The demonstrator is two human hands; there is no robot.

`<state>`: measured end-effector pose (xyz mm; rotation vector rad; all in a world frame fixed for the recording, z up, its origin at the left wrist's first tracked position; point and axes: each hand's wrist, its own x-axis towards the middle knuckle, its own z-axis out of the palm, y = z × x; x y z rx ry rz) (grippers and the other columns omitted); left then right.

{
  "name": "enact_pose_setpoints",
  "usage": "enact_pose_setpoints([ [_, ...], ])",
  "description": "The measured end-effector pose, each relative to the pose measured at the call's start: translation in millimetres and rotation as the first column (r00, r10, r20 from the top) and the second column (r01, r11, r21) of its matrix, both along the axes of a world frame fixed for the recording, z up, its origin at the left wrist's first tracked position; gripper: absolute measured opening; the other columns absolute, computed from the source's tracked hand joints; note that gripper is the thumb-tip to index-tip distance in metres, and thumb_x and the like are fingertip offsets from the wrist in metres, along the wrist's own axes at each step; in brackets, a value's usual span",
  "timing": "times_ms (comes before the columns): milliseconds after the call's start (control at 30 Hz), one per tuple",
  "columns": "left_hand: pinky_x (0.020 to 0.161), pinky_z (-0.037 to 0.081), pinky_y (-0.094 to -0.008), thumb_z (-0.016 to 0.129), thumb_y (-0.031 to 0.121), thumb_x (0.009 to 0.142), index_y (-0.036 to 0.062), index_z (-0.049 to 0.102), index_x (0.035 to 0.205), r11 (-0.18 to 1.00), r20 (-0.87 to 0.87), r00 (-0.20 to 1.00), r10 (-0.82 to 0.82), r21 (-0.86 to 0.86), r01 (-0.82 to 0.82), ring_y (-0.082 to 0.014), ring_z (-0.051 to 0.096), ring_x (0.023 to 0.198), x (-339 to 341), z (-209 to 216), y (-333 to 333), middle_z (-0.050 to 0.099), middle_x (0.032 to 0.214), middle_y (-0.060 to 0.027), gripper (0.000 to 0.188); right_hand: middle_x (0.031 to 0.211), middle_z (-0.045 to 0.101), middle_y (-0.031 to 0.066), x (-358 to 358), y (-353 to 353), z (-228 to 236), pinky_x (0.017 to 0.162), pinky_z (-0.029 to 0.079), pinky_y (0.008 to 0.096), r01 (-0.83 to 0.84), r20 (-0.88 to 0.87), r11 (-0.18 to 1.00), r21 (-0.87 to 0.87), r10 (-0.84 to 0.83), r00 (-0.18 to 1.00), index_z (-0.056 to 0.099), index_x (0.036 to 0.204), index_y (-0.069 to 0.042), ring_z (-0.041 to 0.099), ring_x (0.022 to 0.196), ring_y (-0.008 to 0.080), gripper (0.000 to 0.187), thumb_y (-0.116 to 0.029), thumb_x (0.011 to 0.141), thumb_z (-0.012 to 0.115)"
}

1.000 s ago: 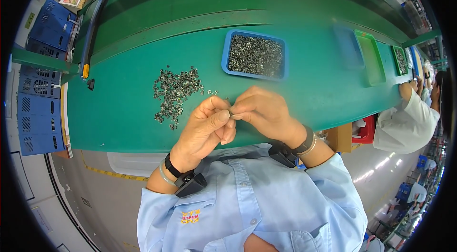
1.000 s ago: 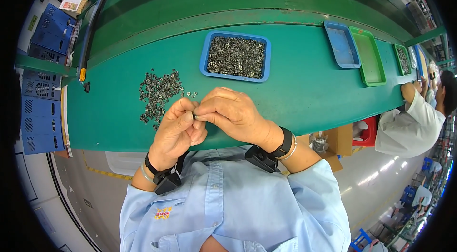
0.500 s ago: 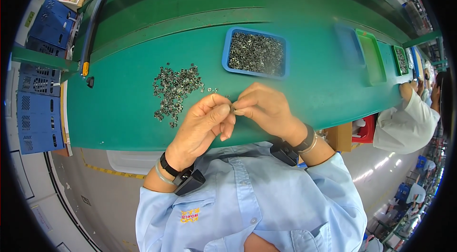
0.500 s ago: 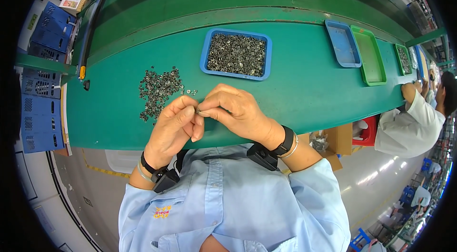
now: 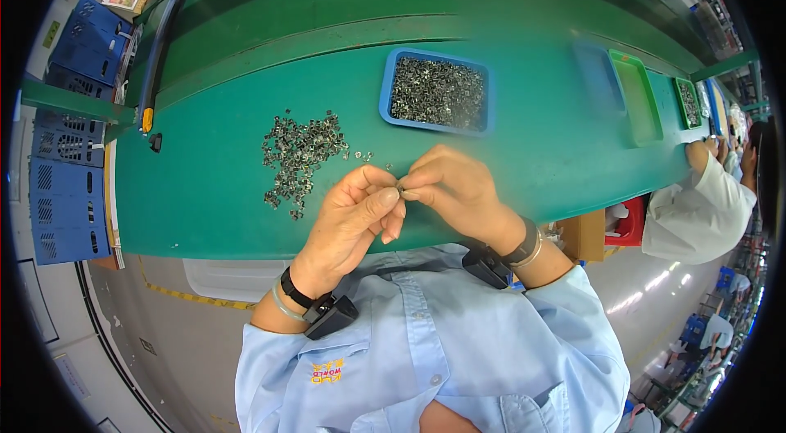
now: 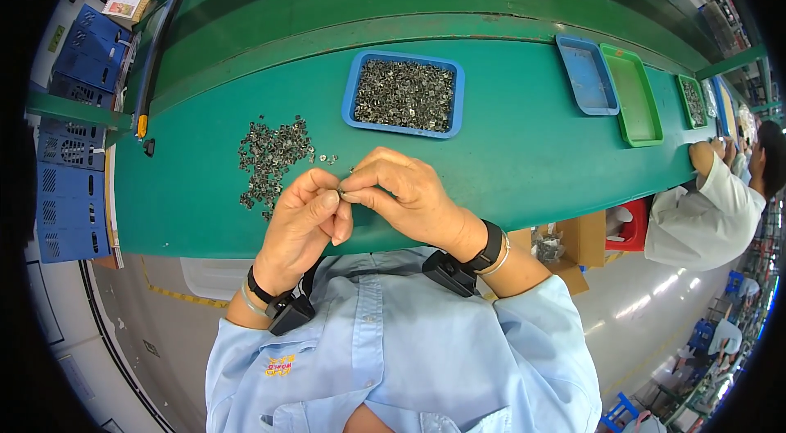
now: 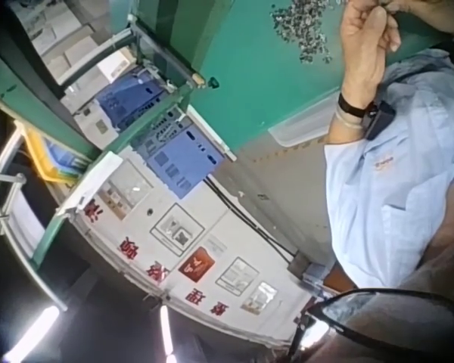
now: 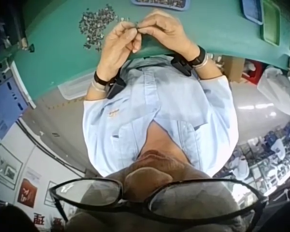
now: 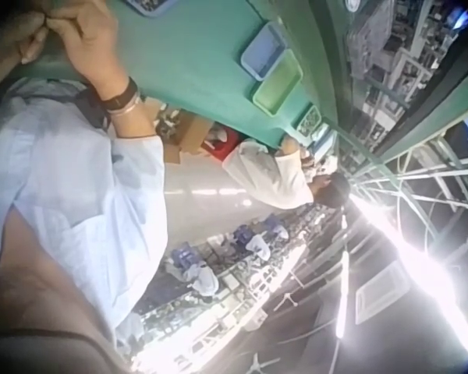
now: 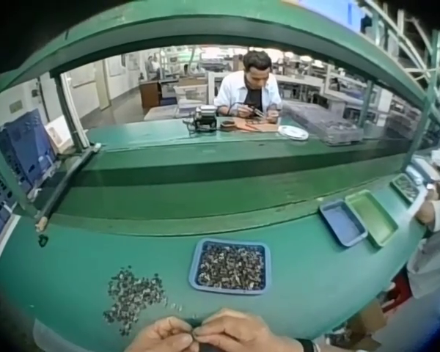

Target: Picking up small electronic components from a pile and placing them into a sorting tray at a factory workbench.

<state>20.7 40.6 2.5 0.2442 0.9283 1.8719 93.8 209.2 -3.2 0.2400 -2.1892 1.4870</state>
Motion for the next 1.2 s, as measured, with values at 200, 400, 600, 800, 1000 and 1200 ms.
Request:
enact_pose_setpoints([
  [200,0.048,0.04,-0.0255,0.057,0.019,0.092,0.0043,0.053,0.097,0.999,-0.053,0.998,0.04,-0.027,-0.041,-0.0134,0.053,0.055,2,-1,3,0.058,0.073,-0.0058,0.016,0.08,0.062,0.0073,1,-3,-2,0.061,0.049,0.031,0.032,-0.013,0.999,-0.01,-0.032,0.999,0.064,0.084,-0.006,0.061,0.073,0.021,0.013,-0.002,0.074,0.071],
  [400,0.049,0.041,-0.0236,0.051,0.015,0.095,0.0042,0.055,0.1,0.986,-0.014,0.991,0.136,-0.091,-0.137,-0.0115,0.053,0.057,-5,-5,1,0.058,0.073,-0.0046,0.013,0.08,0.061,0.0072,-26,37,-3,0.063,0.049,0.0314,0.225,-0.094,0.937,0.268,-0.207,0.974,0.063,0.088,-0.006,0.06,0.072,0.0221,0.013,-0.007,0.077,0.069],
  [600,0.048,0.041,-0.0233,0.049,0.015,0.096,0.003,0.055,0.101,0.963,0.027,0.969,0.246,-0.117,-0.241,-0.0111,0.052,0.055,-15,-28,-26,0.057,0.073,-0.0043,0.014,0.08,0.057,0.0069,-31,50,-12,0.064,0.048,0.0325,0.265,0.058,0.801,0.536,-0.348,0.936,0.063,0.089,-0.006,0.058,0.074,0.0239,0.012,-0.011,0.079,0.067],
  [800,0.048,0.041,-0.0228,0.05,0.015,0.095,0.0022,0.055,0.101,0.964,0.05,0.972,0.231,-0.147,-0.222,-0.0108,0.052,0.056,-15,-35,-34,0.057,0.073,-0.0041,0.015,0.081,0.054,0.0061,-25,8,-25,0.065,0.047,0.0335,-0.063,0.224,0.815,0.576,-0.083,0.971,0.064,0.092,-0.009,0.057,0.076,0.0238,0.012,-0.012,0.08,0.064],
  [1000,0.048,0.041,-0.0226,0.053,0.015,0.094,0.0018,0.055,0.101,0.961,-0.028,0.985,0.169,-0.217,-0.171,-0.0106,0.053,0.057,-14,-26,-24,0.058,0.073,-0.004,0.016,0.081,0.056,0.0052,-29,10,-26,0.065,0.047,0.0331,-0.094,0.247,0.855,0.511,-0.041,0.968,0.066,0.093,-0.008,0.057,0.076,0.0226,0.015,-0.011,0.078,0.066],
  [1200,0.047,0.04,-0.0226,0.054,0.017,0.094,0.002,0.055,0.099,0.978,0.019,0.998,0.065,-0.201,-0.06,-0.0105,0.053,0.056,-13,-21,-11,0.058,0.074,-0.0043,0.016,0.082,0.059,0.006,-20,3,2,0.064,0.048,0.0324,-0.085,0.194,0.945,0.317,0.023,0.981,0.067,0.092,-0.006,0.058,0.076,0.022,0.017,-0.007,0.075,0.07],
])
